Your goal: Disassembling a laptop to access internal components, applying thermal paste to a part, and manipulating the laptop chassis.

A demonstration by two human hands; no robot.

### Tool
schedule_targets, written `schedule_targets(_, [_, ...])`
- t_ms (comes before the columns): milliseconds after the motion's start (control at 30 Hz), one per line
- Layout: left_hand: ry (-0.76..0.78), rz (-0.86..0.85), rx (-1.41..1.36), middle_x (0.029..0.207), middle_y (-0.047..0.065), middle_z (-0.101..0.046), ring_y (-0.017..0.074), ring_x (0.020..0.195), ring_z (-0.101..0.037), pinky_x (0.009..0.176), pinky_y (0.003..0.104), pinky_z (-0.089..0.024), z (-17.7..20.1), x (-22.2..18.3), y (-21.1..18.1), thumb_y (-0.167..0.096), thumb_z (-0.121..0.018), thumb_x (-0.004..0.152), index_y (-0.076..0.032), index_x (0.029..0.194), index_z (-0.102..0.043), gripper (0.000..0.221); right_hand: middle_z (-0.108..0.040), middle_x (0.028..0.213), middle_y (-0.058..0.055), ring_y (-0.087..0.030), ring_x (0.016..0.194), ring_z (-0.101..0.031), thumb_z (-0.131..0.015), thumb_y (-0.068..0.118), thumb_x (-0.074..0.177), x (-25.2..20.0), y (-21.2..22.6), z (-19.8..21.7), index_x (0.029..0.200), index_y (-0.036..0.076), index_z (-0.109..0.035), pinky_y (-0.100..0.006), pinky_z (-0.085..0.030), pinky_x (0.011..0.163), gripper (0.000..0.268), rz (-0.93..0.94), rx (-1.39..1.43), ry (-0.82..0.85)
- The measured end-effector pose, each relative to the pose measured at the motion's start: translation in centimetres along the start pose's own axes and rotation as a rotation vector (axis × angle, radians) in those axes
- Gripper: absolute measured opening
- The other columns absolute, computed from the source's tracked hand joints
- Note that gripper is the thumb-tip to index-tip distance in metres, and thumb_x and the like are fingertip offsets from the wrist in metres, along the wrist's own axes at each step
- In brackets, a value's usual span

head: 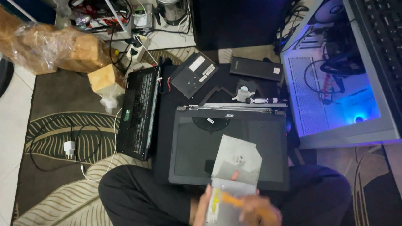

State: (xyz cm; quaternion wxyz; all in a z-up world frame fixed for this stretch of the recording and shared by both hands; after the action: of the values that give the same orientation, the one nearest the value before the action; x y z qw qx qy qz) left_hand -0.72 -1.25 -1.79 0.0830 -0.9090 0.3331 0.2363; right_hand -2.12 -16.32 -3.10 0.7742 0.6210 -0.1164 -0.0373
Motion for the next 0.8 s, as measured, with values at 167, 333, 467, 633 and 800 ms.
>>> schedule_targets(167, [0.02, -0.13, -0.092, 0.159, 0.035, -0.041, 0.0545, 0.13, -0.05, 0.095, 0.076, -0.048, 2.9, -1.9, -2.3, -0.053, -0.049, 0.083, -0.011, 0.156, -0.039, 0.085, -0.061, 0.074, -0.008, -0.016, 0.055, -0.056, -0.049, 0.012, 0.108, 5.6, -2.1, 3.6, 0.085, 0.005, -0.057, -0.031, -0.051, 0.066, 0.025, -0.131, -0.127, -0.135])
schedule_targets(333, [0.14, -0.237, -0.142, 0.15, 0.033, -0.041, 0.0509, 0.123, -0.054, 0.092, 0.068, -0.054, 4.5, -4.8, -1.6, -0.053, -0.063, 0.083, -0.016, 0.128, -0.042, 0.062, -0.058, 0.077, -0.005, -0.016, 0.068, -0.056, -0.047, 0.026, 0.112, 11.1, 1.4, 4.5, 0.106, 0.007, -0.066, -0.032, -0.046, 0.071, 0.028, -0.207, -0.28, -0.092])
schedule_targets(467, [0.212, -0.461, 0.038, 0.14, 0.025, -0.054, 0.0497, 0.094, -0.071, 0.078, 0.048, -0.052, 11.1, -3.3, -0.1, -0.083, -0.058, 0.078, -0.017, 0.114, -0.05, 0.075, -0.069, 0.092, -0.01, -0.015, 0.06, -0.063, -0.069, 0.025, 0.101, 16.3, 3.4, 2.1, 0.114, 0.012, -0.054, -0.025, -0.051, 0.062, 0.024, -0.194, -0.102, -0.184])
schedule_targets(633, [0.967, -0.391, -0.077, 0.152, 0.027, -0.029, 0.0617, 0.111, -0.055, 0.087, 0.059, -0.056, 26.5, 4.9, 0.6, -0.067, -0.063, 0.092, -0.017, 0.134, -0.035, 0.071, -0.072, 0.096, -0.004, -0.013, 0.075, -0.07, -0.06, 0.032, 0.106, 24.4, 1.2, -3.5, 0.104, 0.013, -0.055, -0.023, -0.057, 0.071, 0.019, -0.1, -0.137, 0.05])
schedule_targets(800, [1.165, -0.242, -0.099, 0.151, 0.024, -0.021, 0.0665, 0.117, -0.044, 0.09, 0.062, -0.055, 38.7, 7.1, 3.0, -0.042, -0.058, 0.102, -0.021, 0.137, -0.035, 0.047, -0.076, 0.084, -0.01, -0.015, 0.076, -0.068, -0.07, 0.024, 0.103, 28.3, 0.8, -8.6, 0.099, 0.011, -0.07, -0.025, -0.049, 0.074, 0.014, -0.02, -0.011, 0.215])
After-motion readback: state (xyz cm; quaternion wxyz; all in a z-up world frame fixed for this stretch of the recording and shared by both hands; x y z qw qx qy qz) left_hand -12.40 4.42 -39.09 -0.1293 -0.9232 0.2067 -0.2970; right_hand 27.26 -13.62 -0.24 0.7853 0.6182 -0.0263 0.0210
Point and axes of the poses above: each hand's wrist, its own x-axis towards the middle knuckle, its own z-axis out of the back of the hand, y = z × x, the point moved 1 cm from there along x, towards the middle knuckle
